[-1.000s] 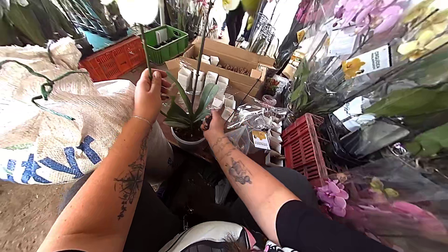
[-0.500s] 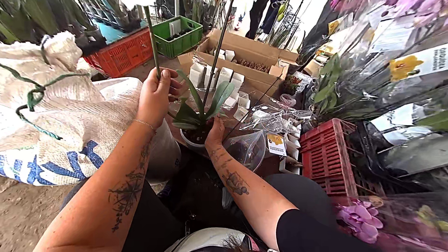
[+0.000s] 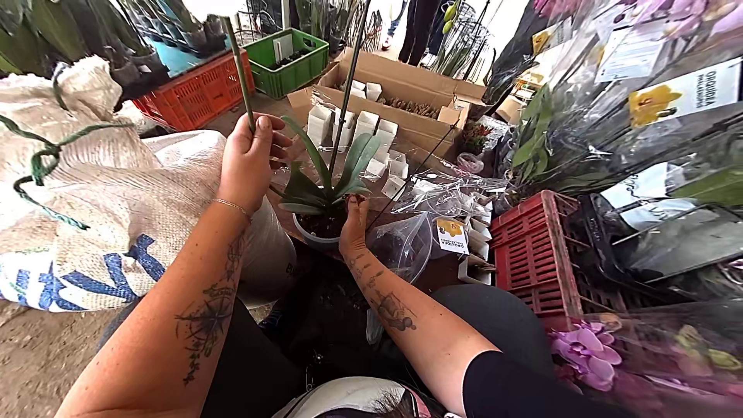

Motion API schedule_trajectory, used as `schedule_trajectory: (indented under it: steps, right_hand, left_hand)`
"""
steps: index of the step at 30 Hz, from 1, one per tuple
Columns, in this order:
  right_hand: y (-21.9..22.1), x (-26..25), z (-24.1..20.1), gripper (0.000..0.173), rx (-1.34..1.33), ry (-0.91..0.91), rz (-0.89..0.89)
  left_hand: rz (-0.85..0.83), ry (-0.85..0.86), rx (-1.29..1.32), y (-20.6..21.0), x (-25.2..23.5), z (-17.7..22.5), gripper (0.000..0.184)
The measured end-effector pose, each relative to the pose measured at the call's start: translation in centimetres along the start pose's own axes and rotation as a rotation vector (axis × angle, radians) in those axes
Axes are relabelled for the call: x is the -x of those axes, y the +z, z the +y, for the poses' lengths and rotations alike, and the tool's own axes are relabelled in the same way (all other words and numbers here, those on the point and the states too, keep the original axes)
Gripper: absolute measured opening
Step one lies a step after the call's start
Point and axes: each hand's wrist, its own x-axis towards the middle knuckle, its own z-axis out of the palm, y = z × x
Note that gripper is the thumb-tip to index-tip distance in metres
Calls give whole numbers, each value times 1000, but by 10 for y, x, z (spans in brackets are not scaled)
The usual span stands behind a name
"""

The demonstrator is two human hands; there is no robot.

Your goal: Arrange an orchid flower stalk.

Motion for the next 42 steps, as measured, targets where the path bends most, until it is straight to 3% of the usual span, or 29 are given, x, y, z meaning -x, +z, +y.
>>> schedule_trajectory:
  steps: [3, 8, 12, 21, 27, 37, 42]
  right_hand:
    - [-6, 8, -4, 49, 115, -13, -35]
    - [-21, 12, -18, 29, 692, -104, -132]
    - [-31, 13, -19, 27, 937, -44, -269]
    - [-27, 11, -2, 17, 984, -344, -459]
    - [-30, 5, -9, 21, 982, -228, -508]
    - [-23, 8, -5, 18, 990, -274, -590]
    - [-12, -4, -19, 17, 1126, -125, -729]
  left_hand:
    - [0, -2, 8, 0, 0, -1, 32]
    - [-5, -11, 20, -2, 0, 0, 31]
    - [-2, -16, 28, -1, 1, 0, 31]
    - [-9, -8, 26, 0, 2, 1, 30]
    - [-12, -6, 17, 0, 0, 1, 32]
    - [-13, -10, 28, 0, 1, 1, 31]
    - [-10, -13, 34, 2, 2, 2, 30]
